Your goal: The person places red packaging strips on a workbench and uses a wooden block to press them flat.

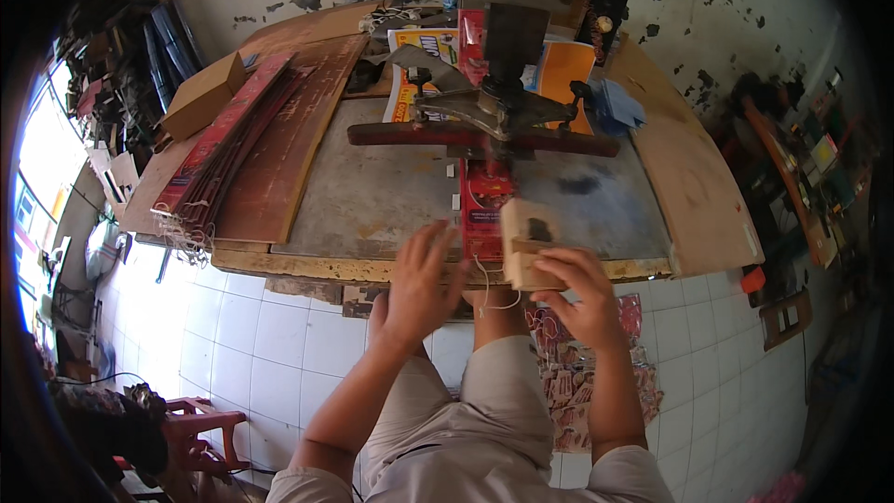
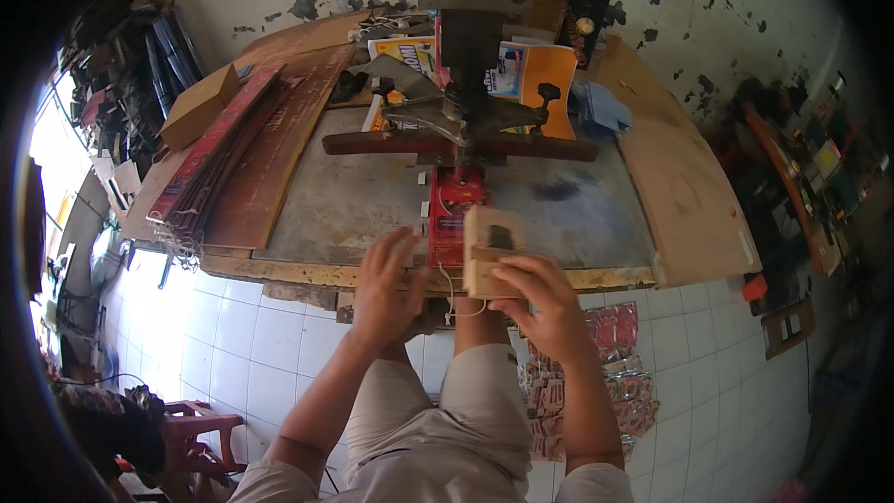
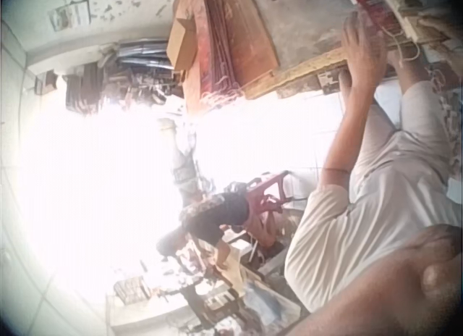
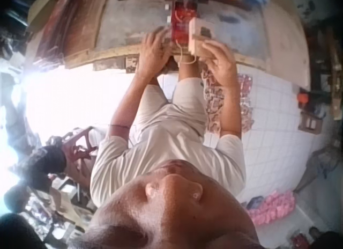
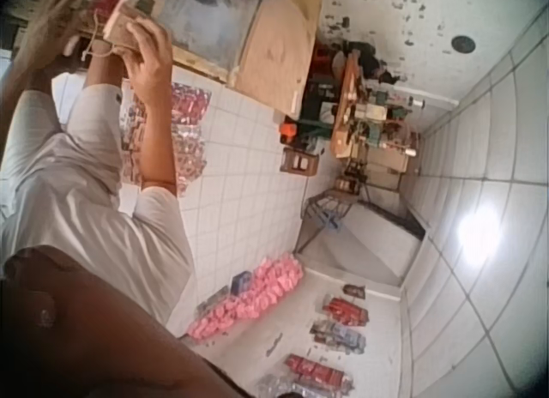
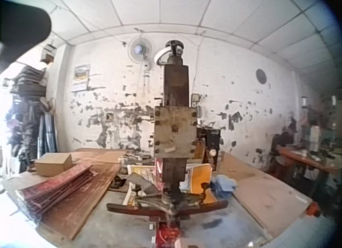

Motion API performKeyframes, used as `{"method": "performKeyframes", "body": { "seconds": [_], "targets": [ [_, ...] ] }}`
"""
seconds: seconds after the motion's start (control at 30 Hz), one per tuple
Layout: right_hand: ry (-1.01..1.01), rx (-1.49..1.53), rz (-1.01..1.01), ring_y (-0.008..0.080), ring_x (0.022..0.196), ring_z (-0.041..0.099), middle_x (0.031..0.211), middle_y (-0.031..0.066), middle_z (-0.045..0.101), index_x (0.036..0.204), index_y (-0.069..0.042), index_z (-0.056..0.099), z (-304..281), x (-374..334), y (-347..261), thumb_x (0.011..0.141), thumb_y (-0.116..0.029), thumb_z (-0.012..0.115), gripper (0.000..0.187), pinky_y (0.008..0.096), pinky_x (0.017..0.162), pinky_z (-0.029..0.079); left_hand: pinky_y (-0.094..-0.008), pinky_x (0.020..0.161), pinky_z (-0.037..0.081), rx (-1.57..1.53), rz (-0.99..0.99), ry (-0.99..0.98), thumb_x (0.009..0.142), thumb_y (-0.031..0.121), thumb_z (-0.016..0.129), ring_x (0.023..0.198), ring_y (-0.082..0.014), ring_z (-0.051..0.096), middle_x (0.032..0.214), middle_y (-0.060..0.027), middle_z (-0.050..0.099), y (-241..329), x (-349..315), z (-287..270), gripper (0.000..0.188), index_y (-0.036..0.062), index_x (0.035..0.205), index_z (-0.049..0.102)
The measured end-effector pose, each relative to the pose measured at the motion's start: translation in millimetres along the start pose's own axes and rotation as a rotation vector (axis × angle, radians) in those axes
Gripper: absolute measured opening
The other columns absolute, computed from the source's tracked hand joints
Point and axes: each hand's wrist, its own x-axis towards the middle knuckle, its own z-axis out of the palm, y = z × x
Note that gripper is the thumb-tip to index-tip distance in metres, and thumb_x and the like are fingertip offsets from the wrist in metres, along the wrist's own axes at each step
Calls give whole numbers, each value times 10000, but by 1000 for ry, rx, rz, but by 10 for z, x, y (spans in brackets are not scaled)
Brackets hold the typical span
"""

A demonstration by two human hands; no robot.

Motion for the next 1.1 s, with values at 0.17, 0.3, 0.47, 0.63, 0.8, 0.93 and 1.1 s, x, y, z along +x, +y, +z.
{"method": "performKeyframes", "body": {
  "seconds": [0.17,0.3,0.47,0.63,0.8,0.93,1.1],
  "targets": [
    [187,-33,76,360,1255,710,1362,123,763,1286,-62,791,-164,-169,134,841,-223,969,505,493,1036,591,-604,1321,359,155,192,-227,991,362,788,1587,-483,444,1656,-268,525,237,56,558,691,50,1578,597],
    [155,-74,44,374,1247,708,1365,121,763,1283,-60,789,-233,-204,108,830,-231,973,518,491,1039,591,-645,1339,314,252,152,-278,997,469,732,1627,-493,402,1700,-292,480,297,55,824,780,0,1597,565],
    [66,9,17,353,1256,703,1377,112,763,1285,-63,797,-260,-224,90,807,-237,979,541,489,1041,590,-660,1351,278,278,164,-288,995,478,721,1660,-497,356,1716,-297,470,319,-20,816,807,-24,1606,559],
    [-56,110,2,338,1244,697,1367,98,755,1311,-69,804,-188,-21,8,803,-235,978,563,477,1028,593,-676,1348,276,248,172,-293,976,486,749,1646,-500,373,1689,-275,507,320,-31,792,804,40,1621,572],
    [-137,154,-31,331,1225,709,1353,104,766,1305,-60,814,-74,201,28,833,-285,966,544,451,1020,584,-688,1329,304,159,180,-224,929,493,824,1587,-439,489,1602,-151,632,321,-27,833,762,148,1581,632],
    [-173,176,-35,329,1232,688,1366,92,755,1313,-70,814,65,366,77,847,-245,963,519,456,1033,580,-686,1320,318,124,180,-211,960,477,785,1536,-415,541,1553,-172,656,295,-43,847,693,140,1551,656],
    [-206,146,-30,329,1252,670,1349,89,731,1318,-64,798,236,612,268,869,-143,937,478,456,1043,591,-672,1312,332,216,114,-290,1006,457,715,1473,-413,580,1478,-242,681,338,-42,847,639,33,1483,690]
  ]
}}
